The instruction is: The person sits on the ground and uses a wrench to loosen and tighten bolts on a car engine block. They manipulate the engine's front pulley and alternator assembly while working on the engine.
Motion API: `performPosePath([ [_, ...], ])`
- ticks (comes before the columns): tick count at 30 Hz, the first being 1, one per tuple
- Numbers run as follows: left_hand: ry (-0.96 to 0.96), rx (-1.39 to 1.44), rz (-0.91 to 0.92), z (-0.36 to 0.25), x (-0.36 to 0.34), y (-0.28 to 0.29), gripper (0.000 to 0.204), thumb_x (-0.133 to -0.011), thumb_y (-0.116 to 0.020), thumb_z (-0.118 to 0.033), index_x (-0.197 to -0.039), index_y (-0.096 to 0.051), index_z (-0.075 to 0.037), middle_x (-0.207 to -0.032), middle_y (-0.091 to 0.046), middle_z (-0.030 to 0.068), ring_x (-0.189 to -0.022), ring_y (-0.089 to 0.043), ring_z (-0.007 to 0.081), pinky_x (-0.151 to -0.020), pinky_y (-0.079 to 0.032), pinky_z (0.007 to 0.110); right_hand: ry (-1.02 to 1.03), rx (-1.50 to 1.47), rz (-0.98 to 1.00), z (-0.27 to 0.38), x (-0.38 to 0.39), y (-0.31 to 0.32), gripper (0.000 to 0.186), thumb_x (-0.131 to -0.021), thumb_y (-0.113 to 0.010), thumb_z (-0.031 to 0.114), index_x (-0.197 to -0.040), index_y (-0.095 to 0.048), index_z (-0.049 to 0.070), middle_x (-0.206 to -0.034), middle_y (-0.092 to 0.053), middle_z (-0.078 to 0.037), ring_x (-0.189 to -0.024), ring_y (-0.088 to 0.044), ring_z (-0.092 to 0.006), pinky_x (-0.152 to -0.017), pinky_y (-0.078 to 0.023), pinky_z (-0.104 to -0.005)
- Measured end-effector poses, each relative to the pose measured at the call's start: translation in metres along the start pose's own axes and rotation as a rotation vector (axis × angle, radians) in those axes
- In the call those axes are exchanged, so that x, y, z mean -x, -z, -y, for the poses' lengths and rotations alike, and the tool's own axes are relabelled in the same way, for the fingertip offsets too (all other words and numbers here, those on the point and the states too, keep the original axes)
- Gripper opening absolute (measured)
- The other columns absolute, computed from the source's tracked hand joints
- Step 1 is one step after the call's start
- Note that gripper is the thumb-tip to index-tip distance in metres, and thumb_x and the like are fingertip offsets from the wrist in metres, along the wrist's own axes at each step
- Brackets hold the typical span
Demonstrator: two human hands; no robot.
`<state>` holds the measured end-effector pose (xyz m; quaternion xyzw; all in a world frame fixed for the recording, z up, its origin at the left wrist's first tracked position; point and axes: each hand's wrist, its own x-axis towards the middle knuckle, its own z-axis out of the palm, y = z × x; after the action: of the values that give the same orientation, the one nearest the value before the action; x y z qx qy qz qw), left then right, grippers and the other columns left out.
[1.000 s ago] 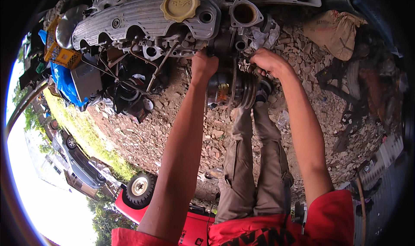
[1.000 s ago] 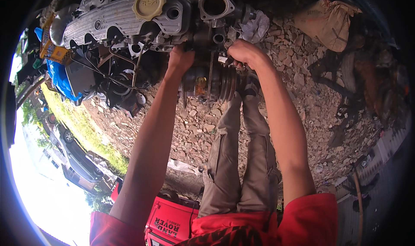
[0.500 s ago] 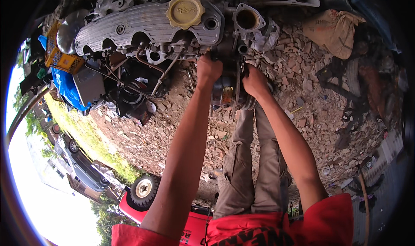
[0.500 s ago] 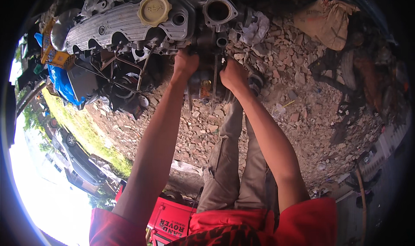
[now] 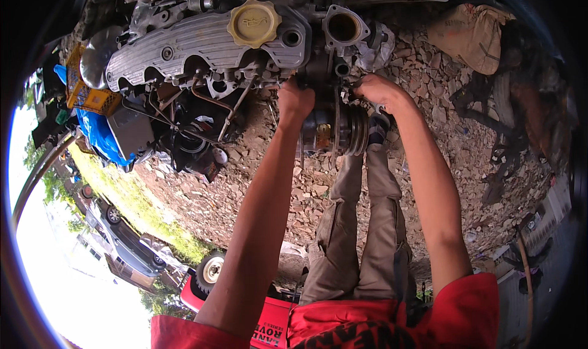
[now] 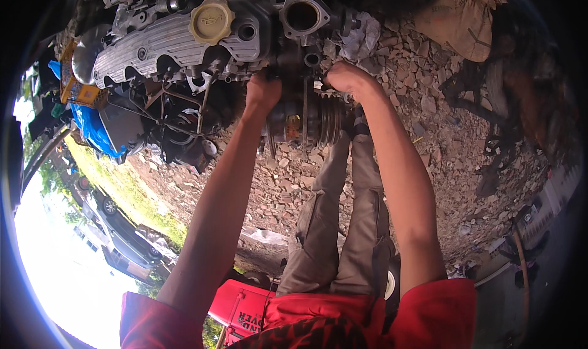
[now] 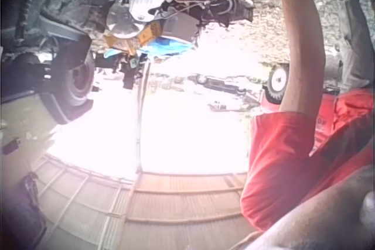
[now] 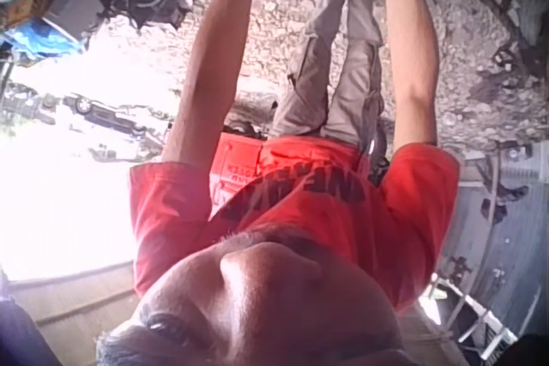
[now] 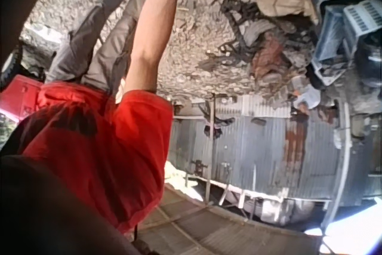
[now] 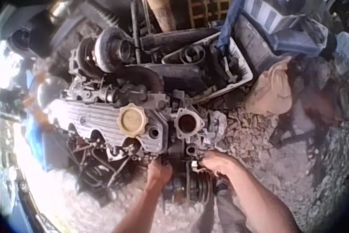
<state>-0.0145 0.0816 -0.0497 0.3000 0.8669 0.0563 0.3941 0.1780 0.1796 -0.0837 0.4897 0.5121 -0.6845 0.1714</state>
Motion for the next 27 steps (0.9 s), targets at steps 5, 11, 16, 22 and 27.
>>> performPosePath([
  [5, 0.008, -0.001, 0.000, -0.001, -0.001, 0.000, 0.055, -0.075, -0.054, -0.020, -0.128, -0.055, -0.007, -0.114, -0.062, 0.0278, -0.110, -0.056, 0.0463, -0.095, -0.046, 0.048, 0.009, 0.171, 0.010, 0.020, 0.000, 0.005, 0.028, -0.078, -0.057, 0.010, -0.099, -0.065, -0.007, -0.089, -0.066, -0.017, -0.082, -0.059, -0.0227, -0.072, -0.046, -0.0376],
  [11, 0.032, -0.001, 0.012, 0.002, -0.004, 0.000, 0.054, -0.074, -0.055, -0.019, -0.126, -0.057, -0.007, -0.114, -0.062, 0.0273, -0.113, -0.055, 0.0446, -0.095, -0.046, 0.047, 0.168, 0.312, -0.460, -0.019, 0.020, -0.084, 0.032, -0.078, -0.055, 0.012, -0.104, -0.061, -0.006, -0.097, -0.065, -0.030, -0.095, -0.063, -0.0431, -0.085, -0.050, -0.0479],
  [16, 0.010, 0.059, 0.008, -0.003, 0.000, 0.002, 0.052, -0.073, -0.055, -0.019, -0.123, -0.059, -0.005, -0.114, -0.063, 0.0276, -0.112, -0.056, 0.0439, -0.094, -0.047, 0.045, 0.029, 0.072, -0.462, -0.022, 0.016, -0.073, 0.028, -0.079, -0.056, 0.013, -0.101, -0.062, -0.003, -0.099, -0.065, -0.029, -0.097, -0.062, -0.0438, -0.085, -0.049, -0.0491],
  [22, 0.025, 0.060, -0.004, 0.003, -0.001, 0.000, 0.052, -0.073, -0.055, -0.019, -0.123, -0.059, -0.004, -0.113, -0.063, 0.0280, -0.111, -0.056, 0.0444, -0.094, -0.047, 0.046, 0.034, -0.186, -0.141, -0.020, 0.016, -0.039, 0.028, -0.089, -0.050, 0.012, -0.104, -0.067, -0.003, -0.095, -0.068, -0.010, -0.087, -0.059, -0.0179, -0.080, -0.045, -0.0332],
  [27, 0.030, 0.026, -0.002, -0.002, -0.002, -0.001, 0.051, -0.073, -0.054, -0.018, -0.123, -0.059, -0.004, -0.112, -0.063, 0.0282, -0.111, -0.056, 0.0448, -0.095, -0.046, 0.046, 0.002, 0.061, -0.093, -0.016, -0.014, -0.014, 0.026, -0.083, -0.052, 0.010, -0.097, -0.067, -0.005, -0.084, -0.066, -0.010, -0.077, -0.056, -0.0172, -0.069, -0.044, -0.0346],
])
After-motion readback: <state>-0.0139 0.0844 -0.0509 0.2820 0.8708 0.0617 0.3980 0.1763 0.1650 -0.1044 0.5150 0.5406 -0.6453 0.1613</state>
